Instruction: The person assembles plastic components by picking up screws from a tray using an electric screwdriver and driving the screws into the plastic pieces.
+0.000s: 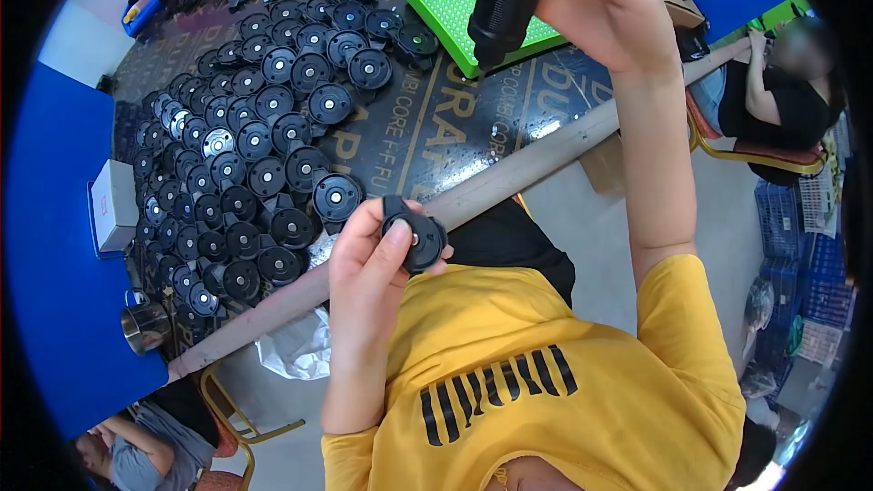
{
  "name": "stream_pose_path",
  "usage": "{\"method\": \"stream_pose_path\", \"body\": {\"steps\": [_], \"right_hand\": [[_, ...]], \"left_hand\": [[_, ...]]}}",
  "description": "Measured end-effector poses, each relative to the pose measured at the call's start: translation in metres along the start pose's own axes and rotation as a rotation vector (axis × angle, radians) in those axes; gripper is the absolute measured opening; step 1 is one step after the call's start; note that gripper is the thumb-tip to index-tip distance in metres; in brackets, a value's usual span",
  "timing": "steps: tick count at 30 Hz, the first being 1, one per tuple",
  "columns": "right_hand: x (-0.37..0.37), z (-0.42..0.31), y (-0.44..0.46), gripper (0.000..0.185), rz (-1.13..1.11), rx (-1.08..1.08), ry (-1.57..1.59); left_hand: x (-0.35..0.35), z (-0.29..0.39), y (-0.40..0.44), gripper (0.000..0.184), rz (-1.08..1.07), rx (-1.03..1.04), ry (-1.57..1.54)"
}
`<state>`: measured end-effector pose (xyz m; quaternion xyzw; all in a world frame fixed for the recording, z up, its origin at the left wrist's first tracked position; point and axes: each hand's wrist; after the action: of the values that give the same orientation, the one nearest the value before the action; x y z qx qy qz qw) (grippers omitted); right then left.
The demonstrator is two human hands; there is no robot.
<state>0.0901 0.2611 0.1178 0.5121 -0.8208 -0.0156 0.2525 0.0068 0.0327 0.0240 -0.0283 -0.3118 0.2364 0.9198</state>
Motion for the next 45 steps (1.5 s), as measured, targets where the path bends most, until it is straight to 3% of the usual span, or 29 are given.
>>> {"method": "stream_pose_path", "body": {"steps": [3,8,9,12,14,15,18,21,23,24,26,28,30,45], "right_hand": [[-0.003,0.003,-0.003,0.059,0.061,-0.06,-0.099],[0.011,0.011,-0.013,0.052,0.238,-0.094,-0.246],[0.023,0.013,-0.012,0.045,0.359,-0.134,-0.268],[0.009,0.025,-0.009,0.041,0.252,-0.196,-0.171],[0.003,0.029,-0.009,0.038,0.091,-0.356,-0.181],[0.003,0.029,-0.013,0.032,0.085,-0.295,-0.228],[0.009,0.029,-0.013,0.027,-0.129,-0.493,-0.231],[0.032,0.032,-0.018,0.039,-0.121,-0.505,-0.168],[0.07,0.037,-0.024,0.047,0.283,-0.551,0.163],[0.031,0.023,-0.022,0.065,-0.343,-0.444,-0.12],[0.043,0.026,-0.022,0.087,-0.272,-0.402,-0.052],[0.046,0.034,-0.03,0.087,-0.212,-0.489,0.031],[0.048,0.029,-0.03,0.085,-0.215,-0.356,-0.085],[0.054,0.046,-0.03,0.073,-0.119,-0.332,-0.01]], "left_hand": [[0.0,-0.008,0.007,0.018,0.029,-0.127,-0.143],[0.009,-0.003,0.018,0.031,0.085,-0.113,-0.15],[0.01,-0.005,0.024,0.033,0.087,-0.094,-0.123],[0.011,-0.008,0.036,0.03,0.09,-0.099,-0.177],[0.01,-0.008,0.038,0.029,0.083,-0.091,-0.208],[0.009,-0.009,0.038,0.028,0.072,-0.089,-0.238],[0.008,-0.013,0.04,0.018,0.066,-0.057,-0.197],[0.009,-0.019,0.04,0.02,0.067,-0.05,-0.151],[0.009,-0.021,0.04,0.023,0.067,-0.04,-0.122],[0.01,-0.02,0.04,0.023,0.059,-0.037,-0.103],[0.01,-0.02,0.039,0.022,0.052,-0.038,-0.088],[0.009,-0.019,0.039,0.023,0.002,-0.052,-0.127],[0.009,-0.017,0.038,0.024,0.002,-0.058,-0.127],[0.002,-0.013,0.036,0.025,-0.061,-0.101,-0.187]]}}
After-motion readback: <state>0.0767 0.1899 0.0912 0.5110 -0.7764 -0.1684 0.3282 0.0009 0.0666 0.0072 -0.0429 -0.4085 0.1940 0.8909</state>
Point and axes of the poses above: each hand's wrist, its own y-axis towards the middle knuckle, its own x-axis out of the palm, z = x × y, and after that the axes turned 3 degrees about z, right-handed
